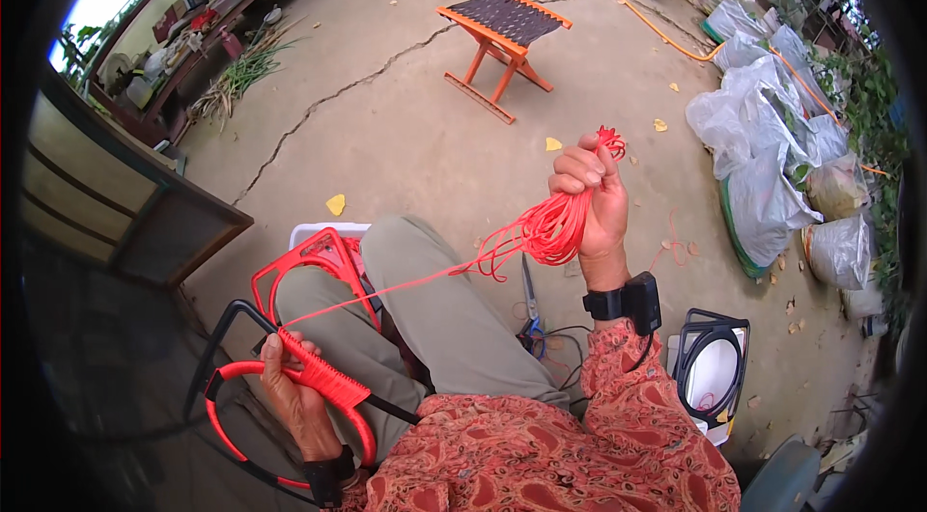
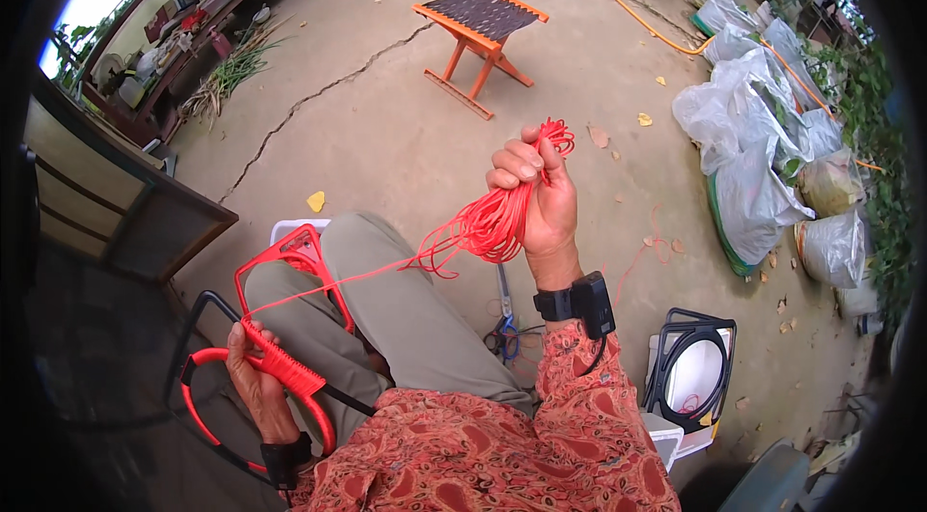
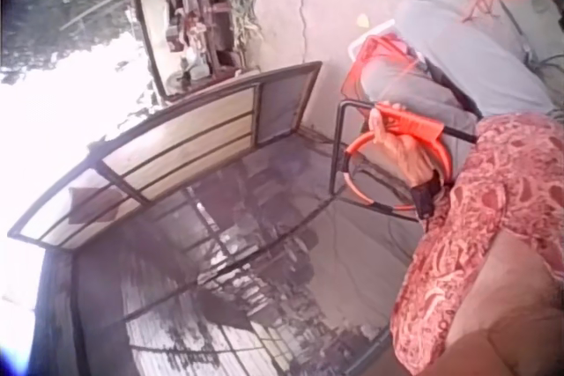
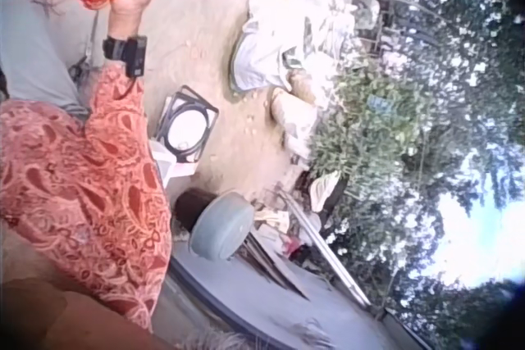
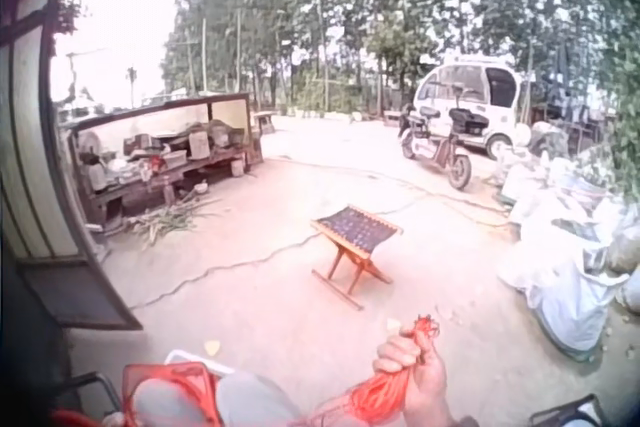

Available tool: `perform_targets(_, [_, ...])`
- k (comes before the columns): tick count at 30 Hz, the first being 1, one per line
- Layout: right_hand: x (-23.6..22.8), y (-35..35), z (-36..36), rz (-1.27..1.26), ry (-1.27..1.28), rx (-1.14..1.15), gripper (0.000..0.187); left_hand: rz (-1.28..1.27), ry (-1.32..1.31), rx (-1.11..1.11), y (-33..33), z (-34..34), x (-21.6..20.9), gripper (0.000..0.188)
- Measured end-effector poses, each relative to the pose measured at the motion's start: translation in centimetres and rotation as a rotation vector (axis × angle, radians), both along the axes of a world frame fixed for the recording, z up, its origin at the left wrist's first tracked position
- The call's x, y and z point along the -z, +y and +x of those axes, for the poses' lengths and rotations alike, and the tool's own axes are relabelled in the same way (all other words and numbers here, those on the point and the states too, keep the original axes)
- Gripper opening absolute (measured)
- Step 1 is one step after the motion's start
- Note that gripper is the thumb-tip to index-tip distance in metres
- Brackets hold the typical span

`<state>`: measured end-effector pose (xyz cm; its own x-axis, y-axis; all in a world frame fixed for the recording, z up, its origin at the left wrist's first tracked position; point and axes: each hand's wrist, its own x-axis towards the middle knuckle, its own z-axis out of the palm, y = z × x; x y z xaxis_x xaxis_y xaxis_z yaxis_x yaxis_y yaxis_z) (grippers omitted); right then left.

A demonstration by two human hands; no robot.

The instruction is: Wrapping a red string around a black and red frame component.

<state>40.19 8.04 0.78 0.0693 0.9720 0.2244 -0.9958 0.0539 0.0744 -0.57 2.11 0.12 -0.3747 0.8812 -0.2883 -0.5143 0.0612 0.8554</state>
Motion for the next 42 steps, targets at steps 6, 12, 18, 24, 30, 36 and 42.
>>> perform_targets(6, [-1.6, -0.5, -0.1, 0.135, 0.046, -0.059, 0.022, -0.011, -0.027, 0.067, 0.6, 0.1, 0.5, 0.020])
perform_targets(12, [-2.4, -0.7, -0.6, 0.190, 0.079, -0.106, 0.023, -0.001, -0.060, 0.082, 1.3, 1.5, 0.2, 0.022])
perform_targets(18, [-0.7, -0.7, 0.3, 0.059, -0.072, -0.036, 0.034, -0.020, -0.092, 0.264, 2.4, 3.4, 0.4, 0.020])
perform_targets(24, [5.3, -2.7, 8.5, -0.149, -0.036, 0.184, 0.033, -0.023, -0.164, 0.306, 2.2, 3.3, 0.3, 0.018])
perform_targets(30, [5.5, -1.2, 4.5, -0.266, -0.414, 0.110, 0.032, 0.017, -0.133, 0.302, 1.4, 3.8, -1.4, 0.017])
perform_targets(36, [0.9, -0.9, -5.9, -0.372, -1.119, -0.061, 0.025, 0.078, -0.115, 0.395, 0.3, 4.3, -2.6, 0.021])
perform_targets(42, [-3.3, -0.7, -13.3, 0.029, -1.522, 0.015, 0.039, 0.066, -0.126, 0.385, -0.1, 4.7, -3.1, 0.018])
